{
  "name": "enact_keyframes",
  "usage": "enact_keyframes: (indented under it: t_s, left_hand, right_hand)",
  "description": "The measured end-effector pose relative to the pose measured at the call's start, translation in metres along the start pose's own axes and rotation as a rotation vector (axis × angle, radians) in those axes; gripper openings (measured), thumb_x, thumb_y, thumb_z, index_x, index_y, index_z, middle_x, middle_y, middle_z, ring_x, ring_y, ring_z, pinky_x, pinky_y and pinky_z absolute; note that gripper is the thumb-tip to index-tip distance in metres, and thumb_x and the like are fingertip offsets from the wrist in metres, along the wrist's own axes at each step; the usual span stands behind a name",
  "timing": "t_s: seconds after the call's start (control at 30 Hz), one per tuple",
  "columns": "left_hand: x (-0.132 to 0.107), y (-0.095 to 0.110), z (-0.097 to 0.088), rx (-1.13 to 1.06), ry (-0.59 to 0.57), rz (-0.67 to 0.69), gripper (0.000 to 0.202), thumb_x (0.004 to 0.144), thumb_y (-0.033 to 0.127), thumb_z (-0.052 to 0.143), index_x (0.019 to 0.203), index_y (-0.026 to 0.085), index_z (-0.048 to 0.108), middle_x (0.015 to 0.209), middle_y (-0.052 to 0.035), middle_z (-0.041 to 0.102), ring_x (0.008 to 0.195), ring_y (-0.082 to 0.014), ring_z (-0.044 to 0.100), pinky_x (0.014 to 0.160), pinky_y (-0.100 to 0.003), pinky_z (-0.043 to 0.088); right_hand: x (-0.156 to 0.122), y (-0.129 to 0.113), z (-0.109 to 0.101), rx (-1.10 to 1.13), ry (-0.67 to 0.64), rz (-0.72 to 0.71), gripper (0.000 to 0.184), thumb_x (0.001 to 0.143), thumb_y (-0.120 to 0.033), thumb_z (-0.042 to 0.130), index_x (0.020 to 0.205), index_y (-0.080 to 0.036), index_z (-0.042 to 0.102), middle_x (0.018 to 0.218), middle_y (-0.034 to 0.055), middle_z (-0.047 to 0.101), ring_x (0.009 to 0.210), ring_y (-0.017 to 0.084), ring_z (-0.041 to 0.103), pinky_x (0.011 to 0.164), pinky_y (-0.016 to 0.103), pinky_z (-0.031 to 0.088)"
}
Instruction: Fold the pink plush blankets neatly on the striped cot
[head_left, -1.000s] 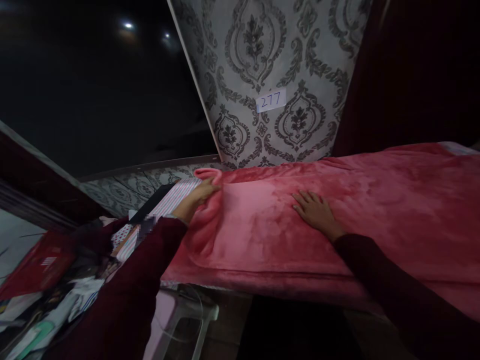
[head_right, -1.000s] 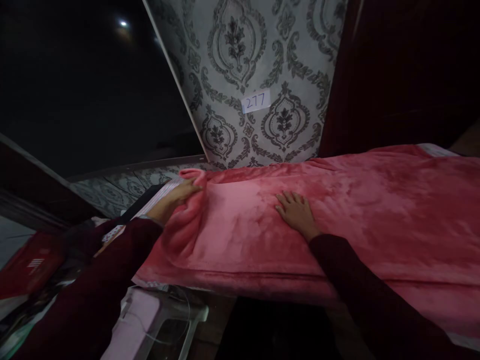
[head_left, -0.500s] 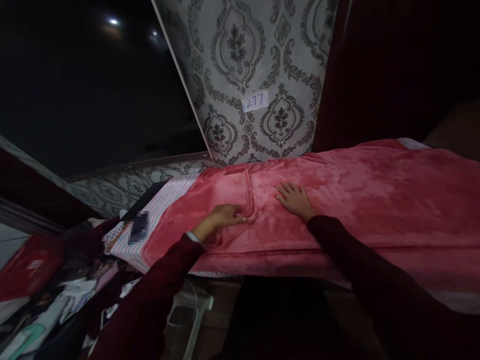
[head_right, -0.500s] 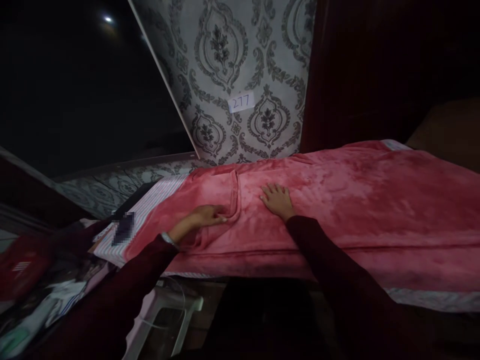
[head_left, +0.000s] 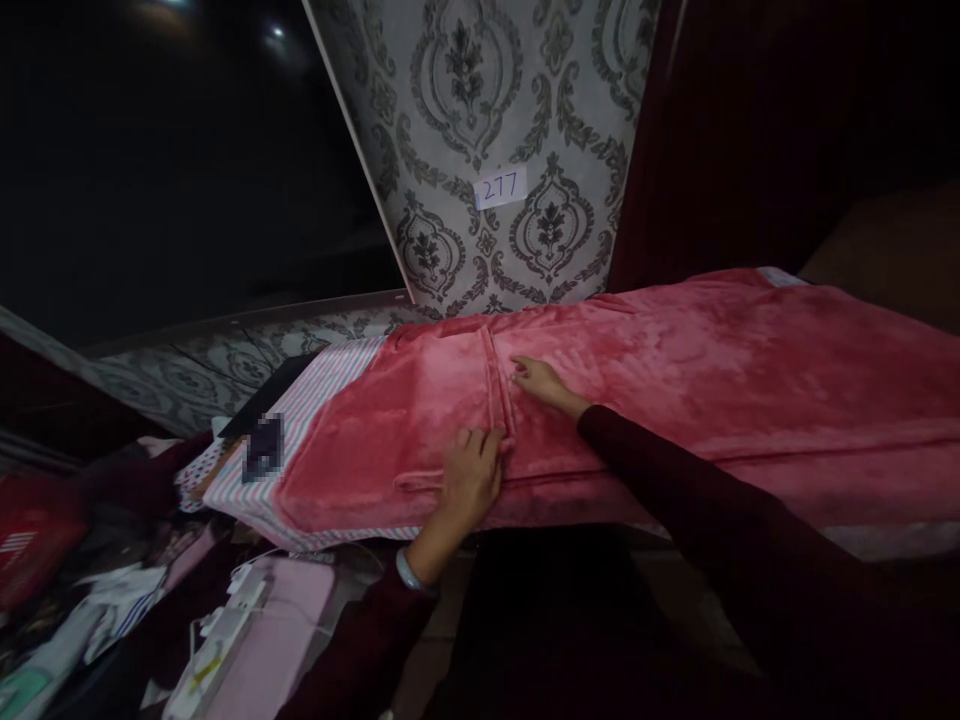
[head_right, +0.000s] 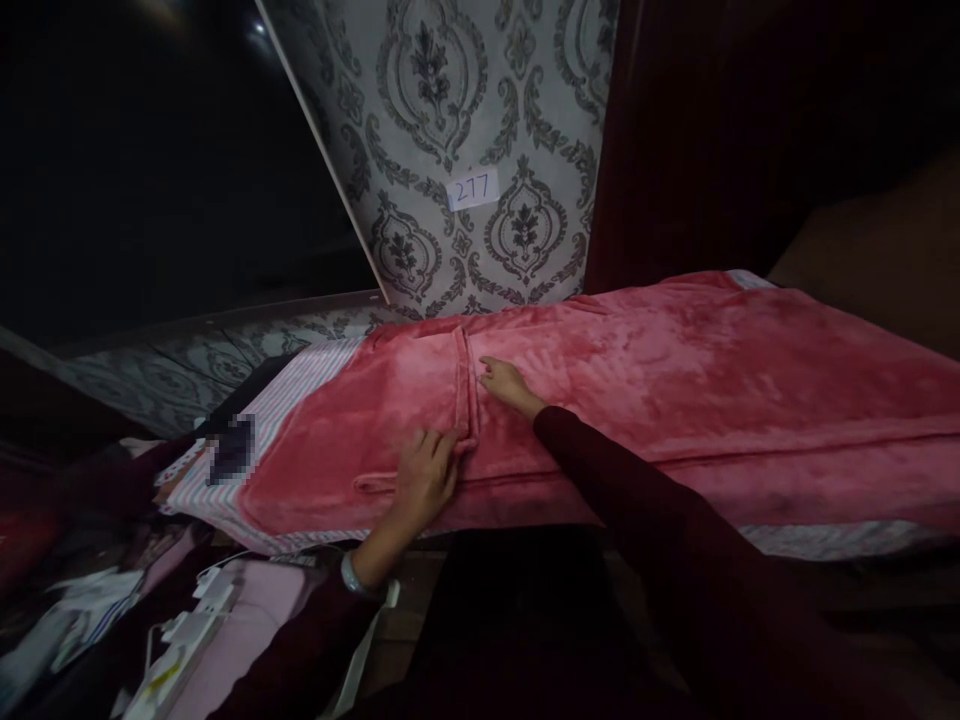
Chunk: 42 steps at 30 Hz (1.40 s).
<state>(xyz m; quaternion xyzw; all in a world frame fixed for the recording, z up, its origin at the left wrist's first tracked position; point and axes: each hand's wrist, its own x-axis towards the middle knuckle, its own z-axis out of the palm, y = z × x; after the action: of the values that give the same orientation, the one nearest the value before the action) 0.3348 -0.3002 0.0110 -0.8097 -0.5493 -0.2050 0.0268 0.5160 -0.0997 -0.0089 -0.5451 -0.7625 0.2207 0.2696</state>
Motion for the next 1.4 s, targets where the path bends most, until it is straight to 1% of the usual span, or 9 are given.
enact_keyframes:
  t_s: [0.13, 0.33, 0.5, 0.6, 0.67, 0.8, 0.97, 1.17, 1.4]
  left_hand:
    - [-0.020, -0.004, 0.013, 0.014, 0.053, -0.048, 0.073, 0.078, 0.010, 0.063, 0.149, 0.019, 0.051, 0.139, -0.0162, 0.059, 0.126, -0.0341, 0.055, 0.101, -0.050, 0.047]
    - [-0.035, -0.021, 0.023, -0.029, 0.038, -0.075, 0.049, 0.081, 0.007, 0.058, 0.126, 0.024, 0.069, 0.125, -0.0128, 0.070, 0.113, -0.0313, 0.062, 0.091, -0.048, 0.052]
    - [-0.032, -0.026, 0.028, -0.083, 0.124, -0.057, 0.051, 0.081, 0.004, 0.056, 0.125, 0.026, 0.071, 0.124, -0.0122, 0.072, 0.118, -0.0313, 0.064, 0.097, -0.053, 0.055]
    - [-0.027, -0.027, 0.027, -0.106, 0.157, -0.033, 0.054, 0.082, 0.005, 0.055, 0.127, 0.030, 0.071, 0.126, -0.0117, 0.073, 0.122, -0.0319, 0.065, 0.102, -0.056, 0.056]
    - [-0.022, -0.023, 0.027, -0.122, 0.185, 0.001, 0.056, 0.083, 0.006, 0.054, 0.130, 0.031, 0.070, 0.130, -0.0110, 0.072, 0.125, -0.0320, 0.064, 0.105, -0.057, 0.055]
    - [-0.010, -0.006, 0.039, -0.125, 0.218, 0.055, 0.056, 0.081, 0.006, 0.056, 0.131, 0.027, 0.070, 0.138, -0.0115, 0.068, 0.131, -0.0327, 0.061, 0.110, -0.058, 0.052]
    - [-0.008, 0.007, 0.062, -0.119, 0.102, 0.082, 0.059, 0.075, 0.005, 0.060, 0.129, 0.025, 0.071, 0.136, -0.0137, 0.069, 0.127, -0.0348, 0.063, 0.104, -0.057, 0.057]
    - [-0.005, 0.010, 0.063, -0.154, 0.150, 0.059, 0.057, 0.081, 0.002, 0.053, 0.130, 0.027, 0.069, 0.133, -0.0107, 0.071, 0.125, -0.0293, 0.065, 0.107, -0.053, 0.055]
    - [0.009, 0.040, 0.066, -0.148, 0.096, 0.093, 0.045, 0.081, 0.003, 0.058, 0.119, 0.021, 0.071, 0.124, -0.0123, 0.074, 0.114, -0.0287, 0.068, 0.101, -0.050, 0.057]
  right_hand:
    - [0.014, -0.017, 0.014, 0.048, -0.026, 0.036, 0.064, 0.093, -0.019, 0.058, 0.156, -0.013, 0.050, 0.102, 0.0092, 0.079, 0.085, 0.021, 0.073, 0.079, 0.028, 0.057]
    - [0.041, -0.035, 0.027, 0.112, 0.003, 0.031, 0.068, 0.089, -0.017, 0.063, 0.156, -0.017, 0.050, 0.128, 0.0105, 0.074, 0.109, 0.024, 0.071, 0.093, 0.030, 0.056]
    - [0.059, -0.053, 0.039, 0.149, 0.023, 0.035, 0.068, 0.082, -0.006, 0.059, 0.149, -0.017, 0.058, 0.129, 0.0088, 0.074, 0.108, 0.023, 0.072, 0.093, 0.029, 0.057]
    - [0.067, -0.055, 0.033, 0.173, 0.073, 0.012, 0.067, 0.083, -0.002, 0.052, 0.146, -0.019, 0.062, 0.135, 0.0070, 0.072, 0.114, 0.022, 0.070, 0.098, 0.029, 0.056]
    - [0.068, -0.049, 0.023, 0.182, 0.124, 0.003, 0.069, 0.083, -0.002, 0.049, 0.149, -0.021, 0.060, 0.139, 0.0065, 0.069, 0.119, 0.023, 0.068, 0.102, 0.032, 0.054]
    - [0.056, -0.018, 0.004, 0.164, 0.217, 0.061, 0.071, 0.084, -0.004, 0.050, 0.154, -0.015, 0.054, 0.147, 0.0136, 0.062, 0.132, 0.027, 0.061, 0.113, 0.036, 0.047]
    - [0.039, 0.015, -0.001, 0.171, 0.170, 0.137, 0.068, 0.079, -0.004, 0.058, 0.146, -0.016, 0.062, 0.138, 0.0124, 0.069, 0.127, 0.028, 0.066, 0.110, 0.039, 0.050]
    - [0.054, 0.013, -0.001, 0.266, 0.185, 0.112, 0.064, 0.082, -0.002, 0.051, 0.143, -0.017, 0.065, 0.138, 0.0102, 0.070, 0.125, 0.026, 0.067, 0.109, 0.040, 0.052]
    - [0.044, 0.022, -0.005, 0.396, 0.186, 0.144, 0.061, 0.083, -0.010, 0.060, 0.145, -0.012, 0.061, 0.141, 0.0149, 0.067, 0.130, 0.028, 0.063, 0.112, 0.042, 0.049]
